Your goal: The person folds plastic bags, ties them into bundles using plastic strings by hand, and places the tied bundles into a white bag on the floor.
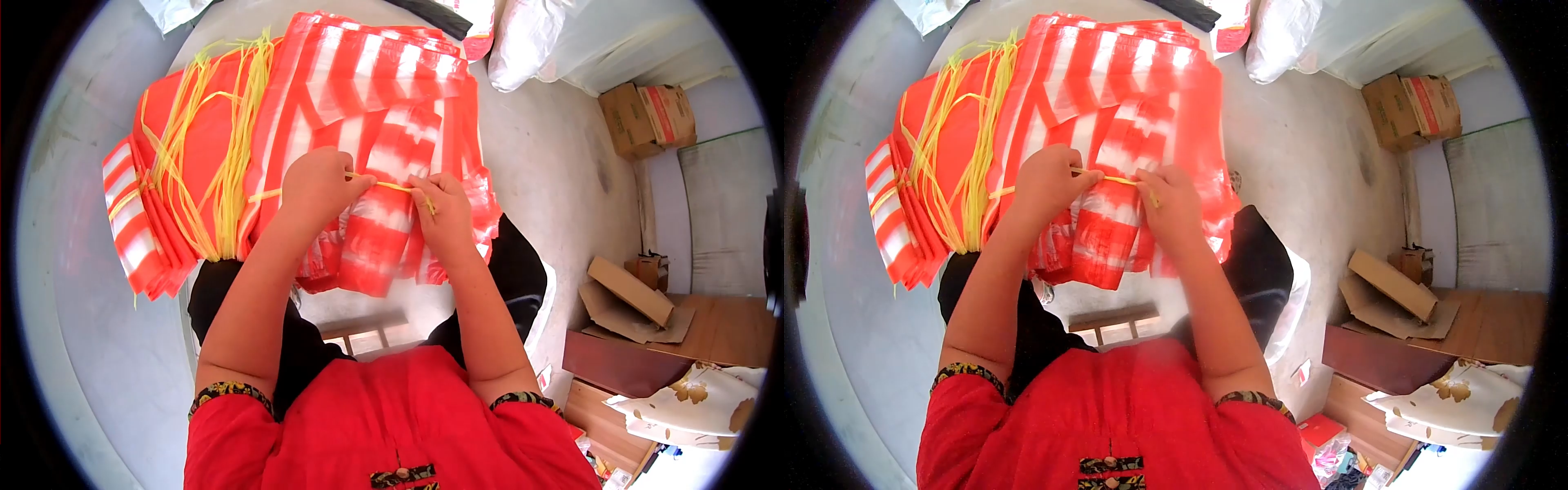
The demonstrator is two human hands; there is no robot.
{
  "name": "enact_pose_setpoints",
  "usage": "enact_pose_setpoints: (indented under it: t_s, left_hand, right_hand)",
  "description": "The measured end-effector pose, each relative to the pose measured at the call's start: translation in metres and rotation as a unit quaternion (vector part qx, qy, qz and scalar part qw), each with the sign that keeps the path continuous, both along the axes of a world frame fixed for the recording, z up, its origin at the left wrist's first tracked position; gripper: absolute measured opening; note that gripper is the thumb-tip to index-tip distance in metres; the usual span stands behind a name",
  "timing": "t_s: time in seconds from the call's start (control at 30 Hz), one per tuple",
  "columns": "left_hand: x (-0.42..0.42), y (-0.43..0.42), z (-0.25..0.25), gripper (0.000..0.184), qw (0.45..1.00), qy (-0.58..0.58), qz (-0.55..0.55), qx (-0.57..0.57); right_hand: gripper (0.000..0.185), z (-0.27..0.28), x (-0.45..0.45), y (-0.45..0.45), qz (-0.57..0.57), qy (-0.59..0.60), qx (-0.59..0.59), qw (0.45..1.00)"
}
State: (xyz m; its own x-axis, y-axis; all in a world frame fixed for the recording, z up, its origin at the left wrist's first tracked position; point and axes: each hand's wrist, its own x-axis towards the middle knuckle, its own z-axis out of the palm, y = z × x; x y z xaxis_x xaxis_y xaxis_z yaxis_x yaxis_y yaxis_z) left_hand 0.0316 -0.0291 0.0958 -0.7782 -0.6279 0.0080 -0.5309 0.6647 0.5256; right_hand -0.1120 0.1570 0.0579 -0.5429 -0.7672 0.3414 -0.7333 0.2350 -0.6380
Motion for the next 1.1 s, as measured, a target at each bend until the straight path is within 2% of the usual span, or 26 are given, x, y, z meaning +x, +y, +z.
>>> enact_pose_setpoints:
  t_s: [0.13, 0.23, 0.33, 0.43, 0.53, 0.63, 0.73, 0.77, 0.83, 0.93, 1.03, 1.1]
  left_hand:
    - [-0.001, 0.002, 0.002, 0.041, 0.999, -0.015, -0.007, -0.044]
    - [-0.002, 0.005, 0.004, 0.039, 0.998, -0.012, -0.013, -0.06]
    - [-0.004, 0.008, -0.004, 0.037, 0.998, 0.017, -0.005, -0.06]
    - [-0.003, 0.006, -0.008, 0.034, 0.997, 0.034, -0.016, -0.06]
    - [0.001, -0.001, -0.011, 0.033, 0.995, 0.084, -0.014, 0.056]
    - [0.005, -0.015, -0.008, 0.033, 0.971, 0.094, -0.012, 0.219]
    - [0.006, -0.019, -0.006, 0.028, 0.937, 0.12, -0.097, 0.313]
    - [0.007, -0.016, -0.007, 0.026, 0.923, 0.146, -0.113, 0.339]
    - [0.007, -0.008, -0.01, 0.022, 0.888, 0.196, -0.143, 0.39]
    - [0.007, -0.01, -0.003, 0.022, 0.768, 0.302, -0.109, 0.555]
    - [0.002, -0.011, 0.002, 0.029, 0.835, 0.292, -0.046, 0.464]
    - [-0.003, 0.0, -0.009, 0.028, 0.914, 0.266, -0.084, 0.295]
  right_hand:
    - [0.014, 0.012, -0.001, -0.003, 0.009, -0.014, 0.038, 0.999]
    - [0.016, 0.021, 0.004, -0.018, 0.011, -0.07, -0.028, 0.997]
    - [0.023, 0.025, 0.012, -0.038, 0.022, -0.258, -0.078, 0.963]
    - [0.025, 0.027, 0.009, -0.046, -0.006, -0.448, -0.003, 0.894]
    - [0.023, 0.016, 0.003, -0.048, 0.01, -0.411, 0.024, 0.911]
    - [0.022, 0.007, 0.008, -0.053, 0.044, -0.278, 0.002, 0.96]
    - [0.021, 0.012, 0.018, -0.052, 0.05, -0.268, 0.025, 0.962]
    - [0.019, 0.011, 0.02, -0.052, 0.057, -0.233, 0.014, 0.971]
    - [0.016, 0.006, 0.021, -0.051, 0.07, -0.162, -0.008, 0.984]
    - [0.014, 0.001, 0.019, -0.048, 0.072, -0.226, 0.0, 0.972]
    - [0.008, 0.003, 0.019, -0.052, 0.036, -0.315, 0.004, 0.948]
    - [0.01, -0.006, 0.018, -0.054, 0.048, -0.274, -0.048, 0.959]
